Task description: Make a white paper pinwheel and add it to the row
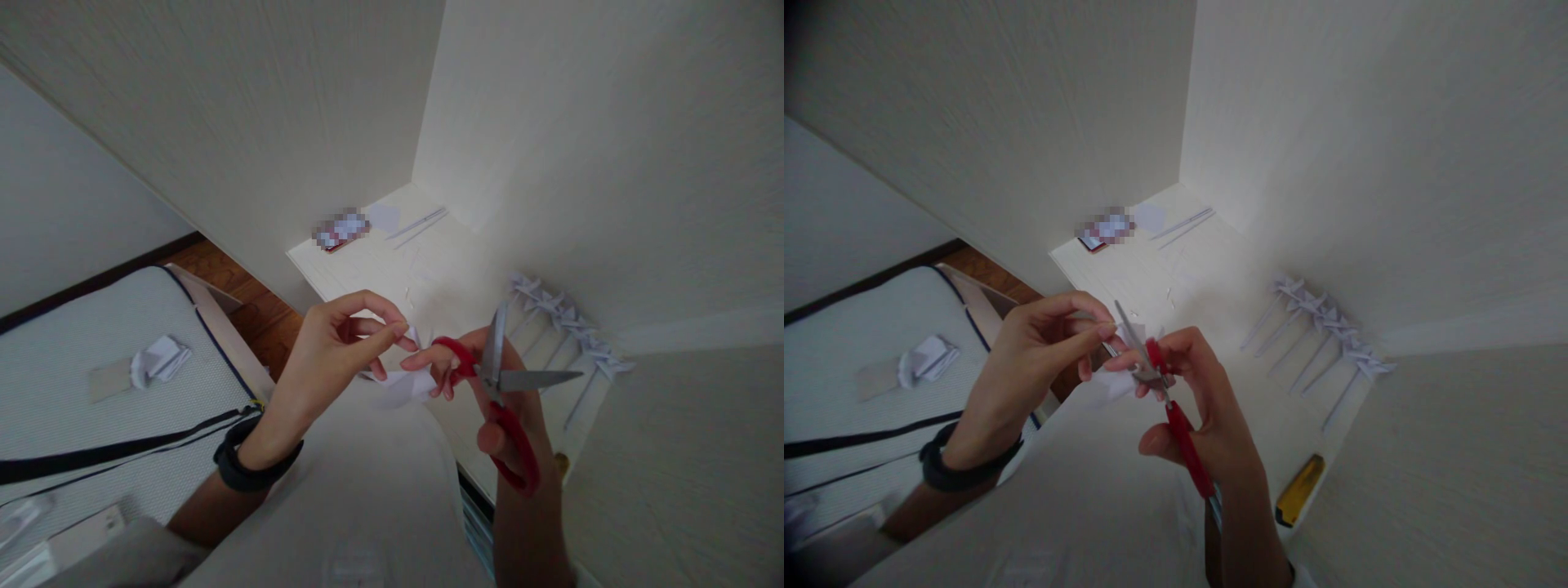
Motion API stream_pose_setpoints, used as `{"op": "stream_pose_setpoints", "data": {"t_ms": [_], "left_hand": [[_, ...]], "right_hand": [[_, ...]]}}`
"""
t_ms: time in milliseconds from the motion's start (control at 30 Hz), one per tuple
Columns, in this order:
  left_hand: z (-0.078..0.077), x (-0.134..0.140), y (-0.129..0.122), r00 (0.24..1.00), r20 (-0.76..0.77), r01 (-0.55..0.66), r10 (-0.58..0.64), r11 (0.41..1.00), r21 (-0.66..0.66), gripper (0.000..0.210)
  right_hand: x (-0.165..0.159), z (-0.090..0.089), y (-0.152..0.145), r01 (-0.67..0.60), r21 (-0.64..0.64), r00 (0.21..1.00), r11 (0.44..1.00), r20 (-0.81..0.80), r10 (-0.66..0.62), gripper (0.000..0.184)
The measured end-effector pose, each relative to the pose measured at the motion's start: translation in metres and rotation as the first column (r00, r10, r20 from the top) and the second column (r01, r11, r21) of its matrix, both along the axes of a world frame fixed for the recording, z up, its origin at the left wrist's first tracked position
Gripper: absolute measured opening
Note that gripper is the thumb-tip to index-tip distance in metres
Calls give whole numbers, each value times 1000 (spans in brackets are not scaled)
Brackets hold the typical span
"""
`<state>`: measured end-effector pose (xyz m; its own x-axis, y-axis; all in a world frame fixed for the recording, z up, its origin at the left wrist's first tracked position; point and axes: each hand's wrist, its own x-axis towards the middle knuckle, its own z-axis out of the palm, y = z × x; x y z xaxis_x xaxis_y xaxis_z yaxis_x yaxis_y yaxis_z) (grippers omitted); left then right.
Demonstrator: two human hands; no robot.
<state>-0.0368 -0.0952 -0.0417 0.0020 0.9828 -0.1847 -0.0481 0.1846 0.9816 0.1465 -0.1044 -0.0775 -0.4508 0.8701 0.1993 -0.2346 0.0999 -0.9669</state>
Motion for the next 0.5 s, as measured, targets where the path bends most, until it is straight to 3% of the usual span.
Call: {"op": "stream_pose_setpoints", "data": {"t_ms": [200,367,500], "left_hand": [[-4,0,0,1000,-16,0,0,1000,-17,8],[-10,-1,0,1000,-12,21,-22,997,-73,12],[-16,-1,2,999,35,36,-33,995,-95,10]], "right_hand": [[-2,1,0,65,73,985,995,156,-76,53],[-6,9,-6,43,90,972,995,226,-63,52],[-10,13,-7,37,184,942,982,321,-96,52]]}}
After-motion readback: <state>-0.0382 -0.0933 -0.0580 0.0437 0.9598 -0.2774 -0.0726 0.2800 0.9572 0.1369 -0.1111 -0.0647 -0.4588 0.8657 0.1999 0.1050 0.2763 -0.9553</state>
